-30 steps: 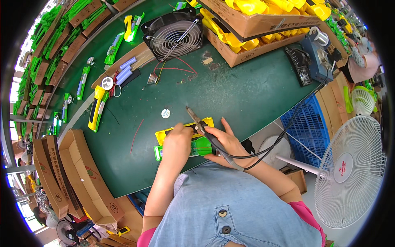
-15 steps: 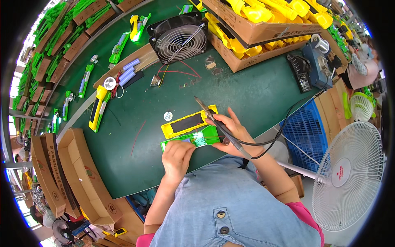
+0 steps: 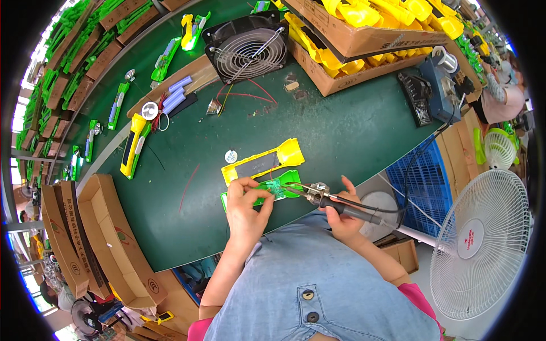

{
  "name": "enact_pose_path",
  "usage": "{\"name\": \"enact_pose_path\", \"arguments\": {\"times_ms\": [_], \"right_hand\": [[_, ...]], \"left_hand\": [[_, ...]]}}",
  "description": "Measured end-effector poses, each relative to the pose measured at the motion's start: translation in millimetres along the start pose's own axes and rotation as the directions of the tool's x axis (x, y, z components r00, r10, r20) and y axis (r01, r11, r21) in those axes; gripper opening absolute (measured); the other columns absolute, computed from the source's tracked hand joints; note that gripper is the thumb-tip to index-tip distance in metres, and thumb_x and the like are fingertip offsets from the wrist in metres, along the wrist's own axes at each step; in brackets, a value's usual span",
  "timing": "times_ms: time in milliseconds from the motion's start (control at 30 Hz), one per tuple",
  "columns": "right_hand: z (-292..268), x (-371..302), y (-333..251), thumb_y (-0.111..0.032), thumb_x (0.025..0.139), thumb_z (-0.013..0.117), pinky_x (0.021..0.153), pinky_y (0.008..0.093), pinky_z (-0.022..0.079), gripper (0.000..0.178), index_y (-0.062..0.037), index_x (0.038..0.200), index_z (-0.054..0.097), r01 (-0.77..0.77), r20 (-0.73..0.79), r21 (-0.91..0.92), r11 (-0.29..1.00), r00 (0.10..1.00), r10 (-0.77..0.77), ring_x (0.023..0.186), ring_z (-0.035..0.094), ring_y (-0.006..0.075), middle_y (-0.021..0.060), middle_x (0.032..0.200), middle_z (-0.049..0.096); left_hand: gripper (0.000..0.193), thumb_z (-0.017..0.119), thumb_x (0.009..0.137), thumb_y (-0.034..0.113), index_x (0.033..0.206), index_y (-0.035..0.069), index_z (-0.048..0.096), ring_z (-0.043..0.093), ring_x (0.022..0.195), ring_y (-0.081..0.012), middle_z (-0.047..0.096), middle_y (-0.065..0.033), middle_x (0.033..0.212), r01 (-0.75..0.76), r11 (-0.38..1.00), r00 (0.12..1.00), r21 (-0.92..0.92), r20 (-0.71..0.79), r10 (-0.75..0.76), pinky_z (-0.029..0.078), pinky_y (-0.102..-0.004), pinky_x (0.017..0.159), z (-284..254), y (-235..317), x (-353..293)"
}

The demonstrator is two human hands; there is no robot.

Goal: The person solders a circuit board and wires into a yellow flashlight housing using a soldering iron.

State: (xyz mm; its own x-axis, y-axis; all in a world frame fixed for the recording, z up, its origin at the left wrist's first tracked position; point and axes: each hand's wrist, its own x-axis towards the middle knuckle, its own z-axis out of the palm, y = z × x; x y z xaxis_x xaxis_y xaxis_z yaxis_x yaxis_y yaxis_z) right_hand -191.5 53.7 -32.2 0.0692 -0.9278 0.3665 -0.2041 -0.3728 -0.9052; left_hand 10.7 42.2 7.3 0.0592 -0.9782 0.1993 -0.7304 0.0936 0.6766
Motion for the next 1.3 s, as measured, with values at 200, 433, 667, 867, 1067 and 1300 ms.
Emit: {"name": "enact_pose_path", "arguments": {"times_ms": [200,433,667,867,1067,1300], "right_hand": [[13,-9,10,0.002,0.075,0.062,0.093,0.0377,0.041,0.023,0.0022,0.097,0.054,-0.179,-0.149,0.356,0.917,0.958,0.245,0.070,0.064,0.0160,0.0127,0.094,0.055],[17,-11,12,0.002,0.076,0.063,0.067,0.0277,0.053,0.025,0.0039,0.099,0.053,-0.182,-0.119,0.450,0.874,0.958,0.261,0.069,0.064,0.0183,0.0167,0.104,0.052],[22,-7,3,0.000,0.077,0.060,0.105,0.0405,0.026,0.018,0.0012,0.094,0.055,-0.274,-0.147,0.449,0.851,0.916,0.373,0.064,0.063,0.0147,0.0054,0.080,0.054],[22,-12,13,0.005,0.076,0.061,0.064,0.0273,0.056,0.025,0.0032,0.099,0.053,-0.239,-0.117,0.478,0.845,0.936,0.331,0.078,0.063,0.0198,0.0192,0.111,0.049],[16,-14,20,0.005,0.077,0.060,0.065,0.0278,0.056,0.025,0.0046,0.100,0.052,-0.255,-0.025,0.443,0.860,0.955,0.296,0.075,0.064,0.0210,0.0231,0.113,0.049],[9,-6,8,0.004,0.078,0.059,0.063,0.0299,0.058,0.024,0.0075,0.101,0.052,-0.232,-0.170,0.590,0.774,0.901,0.400,0.076,0.064,0.0222,0.0254,0.124,0.039]], "left_hand": [[0.011,0.068,0.059,0.000,0.065,0.003,0.060,0.052,0.081,-0.0237,0.050,-0.0098,0.089,0.058,0.998,0.998,-0.019,-0.013,-0.058,0.043,-0.0340,0.067,3,-2,-1],[0.011,0.066,0.058,-0.001,0.063,0.002,0.057,0.051,0.081,-0.0256,0.050,-0.0103,0.088,-0.006,0.998,1.000,0.060,-0.029,0.008,0.042,-0.0347,0.069,4,-1,-1],[0.011,0.066,0.058,-0.002,0.063,0.002,0.057,0.051,0.082,-0.0260,0.050,-0.0103,0.087,-0.013,0.997,0.999,0.077,-0.031,0.016,0.042,-0.0350,0.069,4,0,0],[0.010,0.067,0.059,0.000,0.064,0.003,0.059,0.051,0.083,-0.0235,0.052,-0.0083,0.088,0.017,0.997,0.999,0.073,-0.035,-0.015,0.041,-0.0341,0.073,6,-1,-1],[0.010,0.067,0.059,0.000,0.063,0.003,0.058,0.051,0.083,-0.0240,0.051,-0.0085,0.088,-0.006,0.996,1.000,0.084,-0.029,0.009,0.041,-0.0344,0.073,6,-1,1],[0.012,0.065,0.058,-0.003,0.064,0.001,0.055,0.050,0.081,-0.0280,0.050,-0.0116,0.086,-0.043,0.994,0.999,0.100,0.002,0.043,0.042,-0.0360,0.069,4,2,3]]}}
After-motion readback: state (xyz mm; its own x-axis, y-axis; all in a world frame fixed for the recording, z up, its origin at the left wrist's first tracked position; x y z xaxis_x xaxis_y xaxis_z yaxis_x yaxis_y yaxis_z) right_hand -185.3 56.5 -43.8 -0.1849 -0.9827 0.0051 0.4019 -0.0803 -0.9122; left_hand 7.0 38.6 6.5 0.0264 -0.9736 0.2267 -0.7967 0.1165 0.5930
